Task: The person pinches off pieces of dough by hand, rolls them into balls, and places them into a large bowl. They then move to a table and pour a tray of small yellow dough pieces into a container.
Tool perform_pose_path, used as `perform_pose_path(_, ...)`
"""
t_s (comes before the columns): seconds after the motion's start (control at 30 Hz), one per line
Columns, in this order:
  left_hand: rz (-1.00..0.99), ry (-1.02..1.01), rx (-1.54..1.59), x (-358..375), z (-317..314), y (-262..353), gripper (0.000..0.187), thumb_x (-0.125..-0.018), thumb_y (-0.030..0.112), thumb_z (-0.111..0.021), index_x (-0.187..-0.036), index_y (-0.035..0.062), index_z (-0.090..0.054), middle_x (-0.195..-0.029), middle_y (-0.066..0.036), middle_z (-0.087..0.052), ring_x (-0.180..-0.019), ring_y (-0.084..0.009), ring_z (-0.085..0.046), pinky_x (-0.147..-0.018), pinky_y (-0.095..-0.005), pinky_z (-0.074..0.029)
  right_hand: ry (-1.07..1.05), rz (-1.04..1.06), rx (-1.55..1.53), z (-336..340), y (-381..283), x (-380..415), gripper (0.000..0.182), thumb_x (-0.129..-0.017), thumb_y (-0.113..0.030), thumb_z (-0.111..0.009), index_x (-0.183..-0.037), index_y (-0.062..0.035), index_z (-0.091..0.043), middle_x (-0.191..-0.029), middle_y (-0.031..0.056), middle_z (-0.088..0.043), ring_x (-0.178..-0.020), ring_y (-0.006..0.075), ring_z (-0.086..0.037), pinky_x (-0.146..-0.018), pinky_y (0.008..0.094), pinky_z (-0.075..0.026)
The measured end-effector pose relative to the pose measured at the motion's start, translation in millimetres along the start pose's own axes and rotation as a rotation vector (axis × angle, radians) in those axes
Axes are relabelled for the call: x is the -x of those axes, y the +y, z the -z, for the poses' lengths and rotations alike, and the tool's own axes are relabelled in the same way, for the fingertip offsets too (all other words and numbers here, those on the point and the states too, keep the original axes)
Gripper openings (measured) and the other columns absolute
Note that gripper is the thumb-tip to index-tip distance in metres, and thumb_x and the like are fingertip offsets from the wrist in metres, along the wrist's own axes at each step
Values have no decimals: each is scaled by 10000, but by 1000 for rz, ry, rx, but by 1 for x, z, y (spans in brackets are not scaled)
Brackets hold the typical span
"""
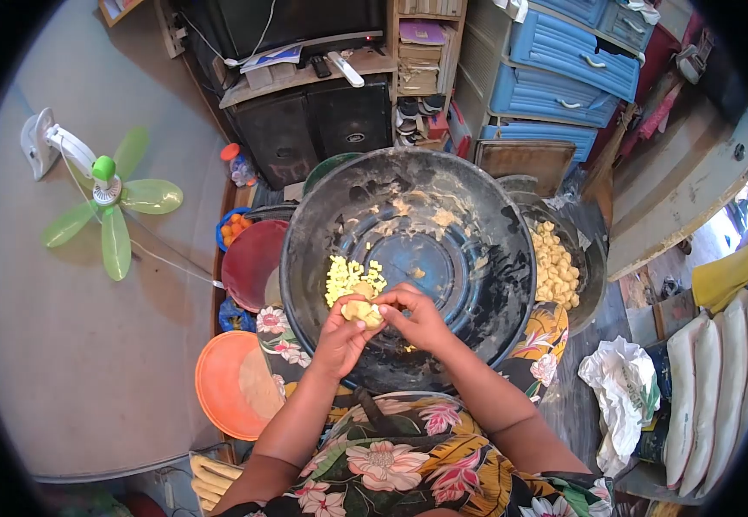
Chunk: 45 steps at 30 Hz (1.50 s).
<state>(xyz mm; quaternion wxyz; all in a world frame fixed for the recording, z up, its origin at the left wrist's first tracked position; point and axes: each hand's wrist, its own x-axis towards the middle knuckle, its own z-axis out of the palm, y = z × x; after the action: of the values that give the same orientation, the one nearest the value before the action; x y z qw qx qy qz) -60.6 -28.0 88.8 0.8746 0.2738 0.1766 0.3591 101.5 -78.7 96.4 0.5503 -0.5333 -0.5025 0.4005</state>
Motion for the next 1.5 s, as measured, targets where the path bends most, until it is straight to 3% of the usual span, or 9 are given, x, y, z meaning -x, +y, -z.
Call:
perform_pose_path(0.07,-6,54,-34,4,-4,0,347,-756,-54,-541,-1064,69,-440,-1090,-110,-508,-1036,-236,-526,-901,-389,-459,7,304,266,4,-4,1,168,-777,-98,-642,-924,-23,-609,-847,64,-572,-821,170,-546,-773,284,-412)
perform_pose_path(0.37,-97,163,-57,9,-11,-2,314,-785,-13,-574,-1060,73,-450,-1077,-103,-527,-1010,-209,-536,-902,-342,-440,288,147,-95,-3,-19,10,208,-742,-62,-668,-936,-32,-599,-840,68,-592,-783,163,-557,-733,261,-419)
perform_pose_path(0.6,-119,112,-26,8,-24,-3,303,-818,7,-554,-1108,38,-472,-1095,-121,-532,-1014,-212,-539,-900,-345,-454,212,311,207,-3,-22,17,263,-716,-93,-701,-956,-39,-608,-810,84,-613,-695,224,-574,-681,291,-445)
perform_pose_path(0.87,-173,181,-85,8,-34,-6,323,-861,135,-555,-1145,12,-465,-1081,-120,-538,-951,-197,-556,-812,-316,-487,-82,325,292,-7,-23,14,216,-766,-229,-650,-872,-43,-621,-1313,147,-379,-1192,315,-345,-970,400,-281)
perform_pose_path(1.13,-192,69,-577,-25,-25,-24,540,-887,445,-454,-1279,110,-294,-1239,-81,-368,-1166,-210,-355,-956,-357,-318,-174,313,174,15,-1,28,216,-744,-178,-685,-843,-54,-539,-1255,152,-421,-1168,292,-401,-944,405,-328)
perform_pose_path(1.2,-75,74,-645,-42,-5,-12,531,-878,408,-502,-1268,100,-316,-1203,-74,-380,-1170,-189,-324,-977,-334,-266,120,-7,-159,33,8,32,314,-708,-92,-704,-898,-84,-454,-1101,106,-499,-994,211,-505,-840,364,-418)
perform_pose_path(1.27,-43,111,-754,-51,13,-4,487,-854,360,-558,-1210,65,-405,-1162,-73,-445,-1111,-192,-401,-931,-323,-325,454,74,35,72,-24,33,401,-680,-26,-700,-909,-109,-381,-990,63,-515,-860,150,-522,-751,315,-452)
perform_pose_path(1.37,94,55,-1396,-61,63,-6,342,-793,246,-639,-1037,22,-556,-970,-88,-591,-869,-207,-564,-766,-332,-444,1092,88,444,153,-12,50,413,-796,-214,-622,-1128,-87,-411,-979,75,-487,-880,202,-489,-786,309,-414)
perform_pose_path(1.5,369,-117,-1819,-59,86,-24,330,-708,193,-684,-1003,71,-604,-1002,-163,-566,-937,-309,-563,-786,-359,-453,1313,222,408,226,-10,67,439,-795,-184,-614,-1165,-38,-428,-1063,130,-492,-1020,241,-457,-894,348,-355)
